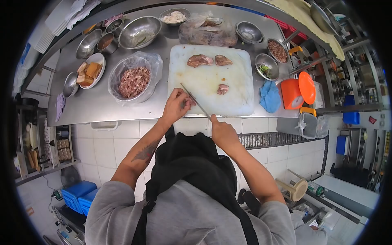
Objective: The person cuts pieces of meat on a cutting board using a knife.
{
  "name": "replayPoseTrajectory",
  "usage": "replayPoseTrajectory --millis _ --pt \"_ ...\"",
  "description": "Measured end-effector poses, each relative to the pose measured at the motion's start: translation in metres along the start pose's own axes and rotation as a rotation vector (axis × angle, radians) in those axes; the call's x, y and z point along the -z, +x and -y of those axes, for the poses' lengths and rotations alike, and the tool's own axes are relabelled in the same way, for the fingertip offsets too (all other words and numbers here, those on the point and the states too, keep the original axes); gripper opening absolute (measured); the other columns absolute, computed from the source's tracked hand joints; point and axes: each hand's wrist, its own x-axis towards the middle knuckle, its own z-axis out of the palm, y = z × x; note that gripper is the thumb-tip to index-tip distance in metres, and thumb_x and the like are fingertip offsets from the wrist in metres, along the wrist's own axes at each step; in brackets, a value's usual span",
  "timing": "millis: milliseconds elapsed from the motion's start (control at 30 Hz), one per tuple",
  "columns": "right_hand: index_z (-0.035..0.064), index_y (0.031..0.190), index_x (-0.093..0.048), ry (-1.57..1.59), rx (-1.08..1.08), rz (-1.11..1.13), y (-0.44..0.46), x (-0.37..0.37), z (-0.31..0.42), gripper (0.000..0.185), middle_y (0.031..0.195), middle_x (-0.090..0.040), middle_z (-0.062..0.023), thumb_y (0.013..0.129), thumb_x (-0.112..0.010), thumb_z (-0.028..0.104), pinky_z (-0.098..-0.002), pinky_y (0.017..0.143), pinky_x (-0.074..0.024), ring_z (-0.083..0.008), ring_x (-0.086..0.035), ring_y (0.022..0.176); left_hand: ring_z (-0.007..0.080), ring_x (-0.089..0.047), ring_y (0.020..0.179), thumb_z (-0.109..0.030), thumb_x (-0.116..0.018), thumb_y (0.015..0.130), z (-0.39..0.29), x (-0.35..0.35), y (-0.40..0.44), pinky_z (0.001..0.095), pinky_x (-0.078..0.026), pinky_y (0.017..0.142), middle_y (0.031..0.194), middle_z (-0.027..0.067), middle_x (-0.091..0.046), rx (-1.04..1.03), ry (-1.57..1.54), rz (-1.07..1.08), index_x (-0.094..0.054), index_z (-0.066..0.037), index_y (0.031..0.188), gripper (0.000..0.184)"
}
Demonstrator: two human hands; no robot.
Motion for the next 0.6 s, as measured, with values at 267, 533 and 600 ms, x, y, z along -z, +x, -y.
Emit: replayPoseTrajectory --millis 267,533,600 --pt "-0.0046 0.136 -0.047 0.045 0.021 -0.016 0.019 -0.037 -0.009 0.041 0.083 -0.070 -0.0338 0.096 -0.046 0.006 -0.0615 0.077 -0.0556 -0.0538 -0.070 0.081 0.0325 -0.061 0.097 -0.004 -0.074 0.080 0.011 -0.005 0.000 0.0430 -0.055 0.086 0.099 0.0116 -0.061 -0.143 0.072 -0.032 -0.072 -0.004 0.096 0.016" --pt "-0.0051 0.135 -0.047 -0.012 0.034 -0.023 0.033 -0.024 0.002 0.040 0.086 -0.070 -0.0349 0.096 -0.046 0.005 -0.0622 0.078 -0.0551 -0.0544 -0.070 0.083 0.0328 -0.062 0.099 -0.003 -0.077 0.077 0.004 -0.006 -0.005 0.0443 -0.056 0.084 0.102 0.0120 -0.061 -0.098 0.047 -0.141 -0.070 -0.005 0.099 0.023" --pt "-0.0046 0.134 -0.048 -0.040 0.035 0.005 0.016 0.001 0.007 0.039 0.086 -0.070 -0.0353 0.096 -0.046 0.005 -0.0628 0.079 -0.0547 -0.0551 -0.070 0.084 0.0326 -0.062 0.098 -0.003 -0.077 0.077 0.008 -0.006 -0.003 0.0441 -0.056 0.084 0.102 0.0120 -0.061 -0.113 0.093 -0.111 -0.070 -0.005 0.098 0.022"
